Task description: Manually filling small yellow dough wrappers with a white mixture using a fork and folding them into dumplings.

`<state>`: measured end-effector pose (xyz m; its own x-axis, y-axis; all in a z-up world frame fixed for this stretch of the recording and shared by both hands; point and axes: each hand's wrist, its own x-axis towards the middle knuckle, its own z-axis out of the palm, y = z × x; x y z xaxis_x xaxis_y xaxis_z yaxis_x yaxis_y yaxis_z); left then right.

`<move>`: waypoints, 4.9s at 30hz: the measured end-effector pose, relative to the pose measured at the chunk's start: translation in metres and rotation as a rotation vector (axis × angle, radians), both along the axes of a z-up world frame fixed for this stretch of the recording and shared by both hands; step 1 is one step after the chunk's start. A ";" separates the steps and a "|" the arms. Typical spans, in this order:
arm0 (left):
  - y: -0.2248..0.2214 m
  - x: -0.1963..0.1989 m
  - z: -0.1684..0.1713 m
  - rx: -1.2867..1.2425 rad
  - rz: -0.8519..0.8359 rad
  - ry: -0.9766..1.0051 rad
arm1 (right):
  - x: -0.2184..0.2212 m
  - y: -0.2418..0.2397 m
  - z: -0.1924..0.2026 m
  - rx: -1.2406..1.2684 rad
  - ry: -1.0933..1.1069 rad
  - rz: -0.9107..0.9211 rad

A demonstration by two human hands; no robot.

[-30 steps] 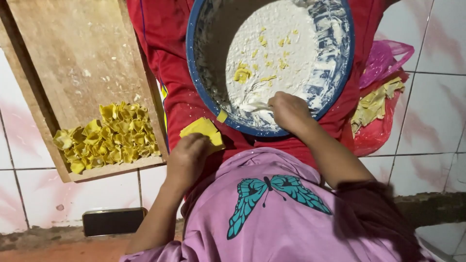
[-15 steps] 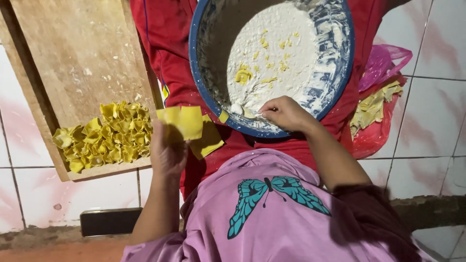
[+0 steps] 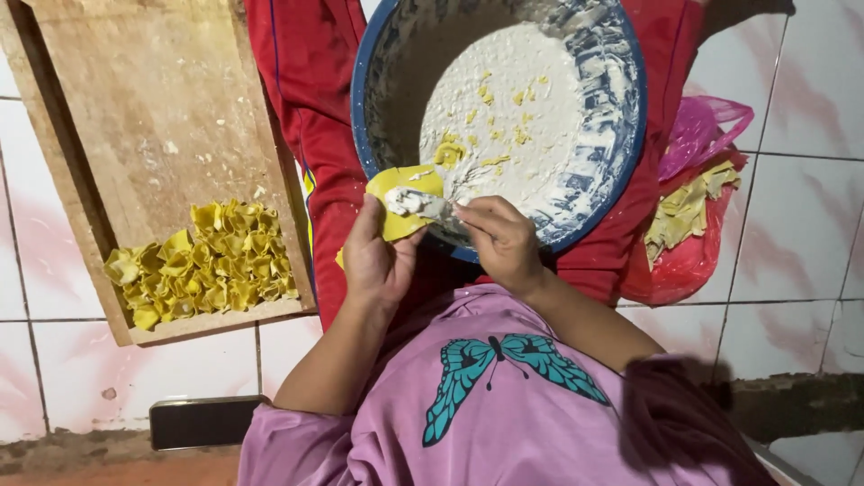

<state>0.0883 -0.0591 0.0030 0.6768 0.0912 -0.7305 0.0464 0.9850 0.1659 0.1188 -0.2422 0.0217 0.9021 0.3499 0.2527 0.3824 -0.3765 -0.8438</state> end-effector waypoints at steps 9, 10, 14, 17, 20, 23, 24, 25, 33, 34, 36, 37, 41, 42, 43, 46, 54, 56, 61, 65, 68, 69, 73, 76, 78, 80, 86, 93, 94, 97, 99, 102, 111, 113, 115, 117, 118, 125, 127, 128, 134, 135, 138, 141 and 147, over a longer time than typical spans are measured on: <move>0.014 0.001 0.058 0.105 -0.056 0.115 | 0.008 -0.015 0.005 0.014 -0.053 0.035; 0.010 0.001 0.061 0.106 -0.057 0.117 | 0.011 -0.009 0.013 0.015 -0.051 0.034; -0.001 -0.002 0.041 0.224 -0.203 0.050 | 0.027 0.012 0.024 0.113 -0.094 0.119; 0.004 -0.004 0.064 0.323 -0.338 -0.040 | 0.035 0.024 0.048 0.102 -0.117 0.171; 0.007 -0.004 0.053 0.417 -0.484 -0.171 | 0.039 0.030 0.056 0.082 -0.109 0.245; 0.012 -0.006 0.034 0.452 -0.564 -0.250 | 0.036 0.027 0.045 0.098 -0.064 0.276; 0.015 -0.007 0.033 0.462 -0.605 -0.269 | 0.033 0.025 0.040 0.104 -0.019 0.262; 0.013 -0.009 0.020 0.462 -0.605 -0.269 | 0.034 0.027 0.045 0.103 -0.019 0.262; 0.020 -0.008 0.008 0.179 -0.551 -0.235 | 0.036 0.011 0.029 0.153 0.113 0.244; 0.017 -0.014 0.010 0.182 -0.553 -0.239 | 0.035 0.008 0.027 0.155 0.108 0.242; 0.011 -0.022 0.015 0.242 -0.507 -0.290 | 0.035 0.005 0.022 0.133 0.103 0.230; 0.010 -0.022 0.016 0.244 -0.510 -0.288 | 0.035 0.010 0.031 0.136 0.104 0.227; 0.008 -0.013 0.012 0.471 -0.475 -0.268 | 0.037 0.022 0.057 0.142 0.077 0.275; 0.007 -0.010 0.010 0.574 -0.463 -0.255 | 0.037 0.022 0.060 0.077 0.023 0.282; 0.010 -0.006 0.013 0.575 -0.467 -0.256 | 0.037 0.022 0.056 0.078 0.023 0.279; 0.011 0.002 0.019 0.624 -0.557 -0.264 | 0.036 0.020 0.053 -0.034 -0.081 0.260; 0.003 -0.007 0.006 0.349 -0.442 -0.228 | 0.036 -0.013 0.045 0.269 0.522 0.055; 0.000 -0.006 0.004 0.399 -0.465 -0.224 | 0.032 -0.010 0.046 0.295 0.555 0.047; -0.007 -0.006 0.023 0.589 -0.495 -0.212 | 0.031 -0.005 0.048 0.293 0.525 0.021; -0.014 -0.005 0.032 1.006 -0.459 -0.315 | 0.021 0.002 0.052 0.197 0.396 0.007; -0.022 -0.009 0.028 1.303 -0.382 -0.425 | 0.021 0.012 0.058 0.103 0.218 0.005; -0.024 -0.011 0.028 1.379 -0.350 -0.445 | 0.022 0.016 0.059 0.049 0.129 -0.011; -0.030 -0.017 0.031 1.476 -0.340 -0.402 | 0.022 0.017 0.045 0.021 0.099 -0.027; -0.027 -0.017 0.033 1.503 -0.348 -0.359 | 0.019 0.017 0.041 -0.027 0.025 -0.008; -0.016 -0.012 0.055 1.499 -0.394 -0.461 | 0.018 0.021 0.042 -0.056 0.007 0.007; -0.011 -0.013 0.046 1.518 -0.430 -0.457 | 0.014 0.025 0.041 -0.069 0.018 0.067; 0.032 -0.028 -0.018 1.490 -0.449 -0.326 | 0.019 0.016 0.028 -0.094 0.097 0.202; 0.179 -0.045 -0.031 1.917 -0.078 0.180 | 0.021 -0.002 0.035 -0.101 0.189 -0.039; 0.200 -0.054 -0.062 1.915 -0.080 0.182 | 0.018 -0.004 0.033 -0.104 0.191 -0.039; 0.253 -0.064 -0.135 2.109 0.008 0.525 | 0.017 -0.008 0.024 -0.076 0.246 -0.086; 0.270 -0.063 -0.160 2.062 0.022 0.730 | 0.017 -0.015 0.014 -0.106 0.274 -0.093; 0.267 -0.061 -0.154 2.065 -0.166 0.782 | 0.015 -0.011 0.018 -0.125 0.281 -0.116; 0.264 -0.094 -0.131 2.519 -0.461 0.775 | 0.011 -0.018 0.016 -0.136 0.308 -0.157; 0.269 -0.100 -0.144 2.520 -0.499 0.776 | 0.012 -0.019 0.015 -0.141 0.293 -0.141; 0.271 -0.103 -0.147 2.520 -0.539 0.774 | 0.015 -0.022 0.012 -0.150 0.278 -0.127; 0.268 -0.104 -0.140 2.478 -0.647 0.738 | 0.017 -0.029 0.009 -0.202 0.192 -0.048; 0.270 -0.107 -0.141 2.478 -0.656 0.726 | 0.020 -0.029 0.012 -0.206 0.196 -0.058; 0.187 -0.082 -0.044 2.376 -0.416 0.002 | 0.028 -0.065 -0.014 -0.763 0.129 0.093; 0.143 -0.080 -0.020 2.257 -0.501 -0.274 | 0.030 -0.068 -0.026 -0.919 0.176 0.106; 0.116 -0.079 -0.007 2.208 -0.566 -0.444 | 0.031 -0.067 -0.031 -0.956 0.167 0.110; 0.050 -0.089 -0.007 2.426 -0.750 -0.543 | 0.034 -0.058 -0.058 -1.049 0.177 0.203; 0.051 -0.092 -0.013 2.474 -0.796 -0.515 | 0.032 -0.058 -0.065 -1.023 0.173 0.229; 0.050 -0.092 -0.012 2.465 -0.836 -0.499 | 0.035 -0.064 -0.048 -1.073 0.295 0.272; 0.061 -0.079 0.008 2.148 -0.724 -0.483 | 0.039 -0.069 -0.034 -1.117 0.273 0.263; 0.094 -0.097 -0.048 0.962 -0.324 -0.179 | 0.043 -0.068 -0.074 -1.068 0.668 0.206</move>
<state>-0.0090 0.0349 -0.0445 0.8649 0.3775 -0.3309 0.1829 0.3768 0.9081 0.1620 -0.3106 -0.0519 0.6498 0.2458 -0.7192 0.1341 -0.9685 -0.2099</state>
